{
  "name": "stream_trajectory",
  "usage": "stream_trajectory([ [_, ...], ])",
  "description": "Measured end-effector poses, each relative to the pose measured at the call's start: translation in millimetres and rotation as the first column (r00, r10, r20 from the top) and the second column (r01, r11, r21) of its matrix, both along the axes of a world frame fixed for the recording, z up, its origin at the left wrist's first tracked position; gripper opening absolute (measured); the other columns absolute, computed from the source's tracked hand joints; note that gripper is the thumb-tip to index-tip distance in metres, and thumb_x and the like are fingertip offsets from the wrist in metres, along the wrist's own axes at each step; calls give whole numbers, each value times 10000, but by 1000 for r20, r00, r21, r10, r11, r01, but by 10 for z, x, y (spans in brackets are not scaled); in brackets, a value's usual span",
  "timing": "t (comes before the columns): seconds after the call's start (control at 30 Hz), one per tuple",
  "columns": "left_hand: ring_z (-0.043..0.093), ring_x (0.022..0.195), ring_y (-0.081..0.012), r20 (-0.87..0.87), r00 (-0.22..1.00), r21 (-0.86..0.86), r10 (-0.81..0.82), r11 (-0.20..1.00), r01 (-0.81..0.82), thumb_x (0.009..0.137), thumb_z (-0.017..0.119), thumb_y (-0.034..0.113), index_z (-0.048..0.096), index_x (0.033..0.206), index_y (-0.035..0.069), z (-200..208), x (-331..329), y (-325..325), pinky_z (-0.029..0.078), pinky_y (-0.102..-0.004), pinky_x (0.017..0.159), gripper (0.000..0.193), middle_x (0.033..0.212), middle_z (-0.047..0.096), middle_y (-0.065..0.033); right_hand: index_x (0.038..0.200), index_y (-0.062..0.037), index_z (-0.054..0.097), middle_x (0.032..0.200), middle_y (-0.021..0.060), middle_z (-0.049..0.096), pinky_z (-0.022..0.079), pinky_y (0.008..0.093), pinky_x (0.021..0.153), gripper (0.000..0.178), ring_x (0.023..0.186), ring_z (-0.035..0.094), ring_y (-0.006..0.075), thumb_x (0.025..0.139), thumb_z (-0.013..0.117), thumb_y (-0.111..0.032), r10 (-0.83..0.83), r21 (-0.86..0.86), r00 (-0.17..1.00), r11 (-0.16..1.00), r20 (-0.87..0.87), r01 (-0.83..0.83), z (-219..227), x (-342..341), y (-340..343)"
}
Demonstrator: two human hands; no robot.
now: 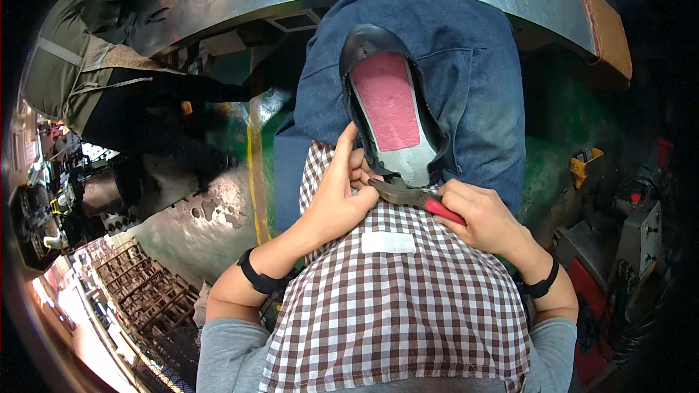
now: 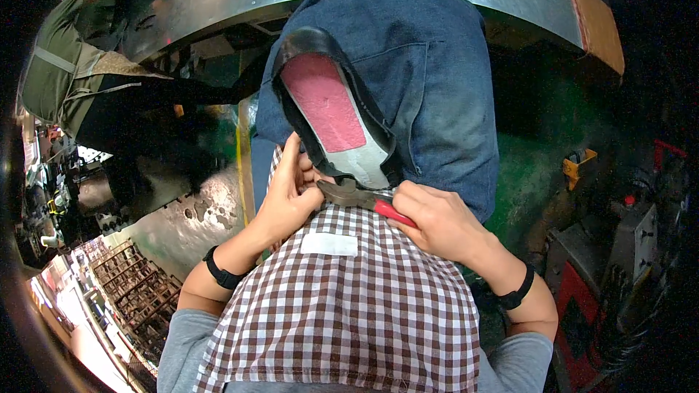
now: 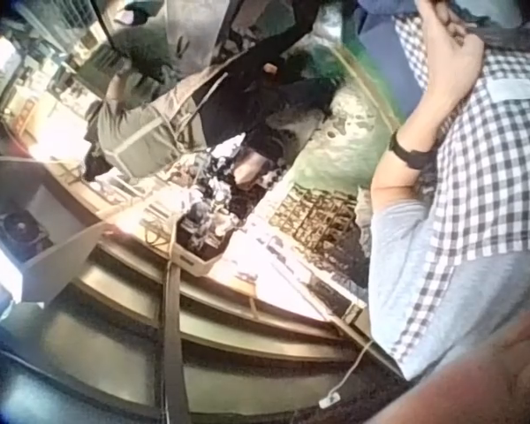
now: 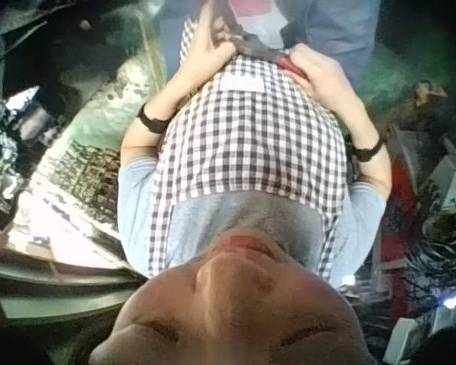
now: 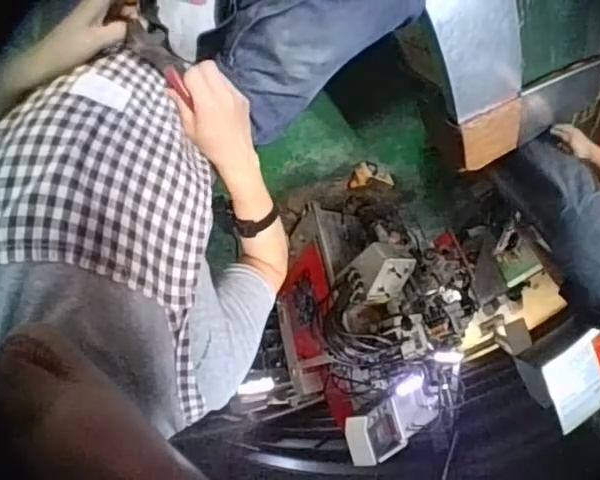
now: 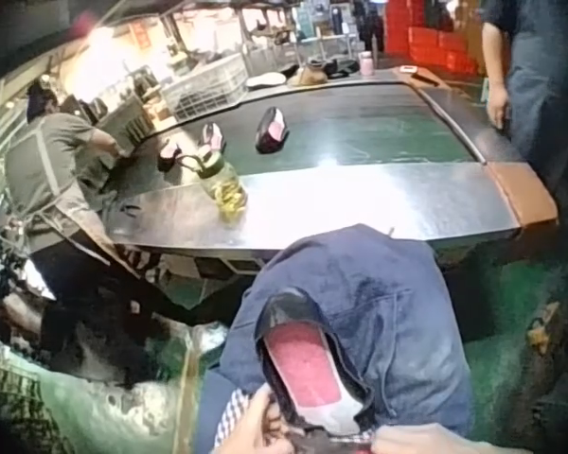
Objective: Using pliers to pry and adjust the upper of a shoe onto a last during the shoe manufacturing process.
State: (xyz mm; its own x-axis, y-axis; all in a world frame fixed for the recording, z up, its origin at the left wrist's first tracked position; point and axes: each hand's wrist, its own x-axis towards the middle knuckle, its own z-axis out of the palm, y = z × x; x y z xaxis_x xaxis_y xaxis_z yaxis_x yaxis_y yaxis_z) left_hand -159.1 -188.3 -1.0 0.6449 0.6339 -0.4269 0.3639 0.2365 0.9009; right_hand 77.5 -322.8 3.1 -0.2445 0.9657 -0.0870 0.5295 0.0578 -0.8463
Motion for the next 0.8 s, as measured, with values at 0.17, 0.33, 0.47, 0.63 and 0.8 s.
stream_trajectory([
  [0.17,618,807,-110,72,997,-59,0,998,4,859,577,5,110,1595,-10,49,-15,71,479,-230,700,872,939,596,-97,980,-19,580,971,129,565,495,427,702,234,830,628,346,898,707,-198,-4,-66,998,998,70,8,145,95,-36],
  [0.33,627,620,-143,-172,984,155,34,988,-7,867,766,223,160,1562,-40,126,131,151,488,-273,604,958,701,624,-62,1056,-10,604,1037,142,600,500,397,761,263,890,634,356,894,710,-190,-93,-188,995,979,-46,83,342,257,-108],
  [0.47,644,557,-210,-395,918,374,23,917,138,814,793,264,175,1547,-44,210,272,182,503,-332,544,1007,640,633,-61,1048,11,618,1019,146,614,493,379,763,261,878,627,334,889,721,-169,-243,-217,957,954,-157,207,319,279,-108],
  [0.63,659,559,-260,-393,919,420,33,896,147,808,718,175,176,1519,-69,266,384,161,518,-381,547,927,665,651,-94,980,30,608,1065,143,621,481,353,815,219,913,619,263,888,721,-133,-336,-78,916,942,-221,326,226,275,-61],
  [0.8,656,568,-310,-416,908,392,53,911,126,801,658,155,208,1476,-84,256,397,160,517,-423,563,846,700,661,-138,932,21,611,1054,162,609,486,360,727,232,854,615,301,828,779,-102,-429,206,889,867,-157,455,137,220,179],
])
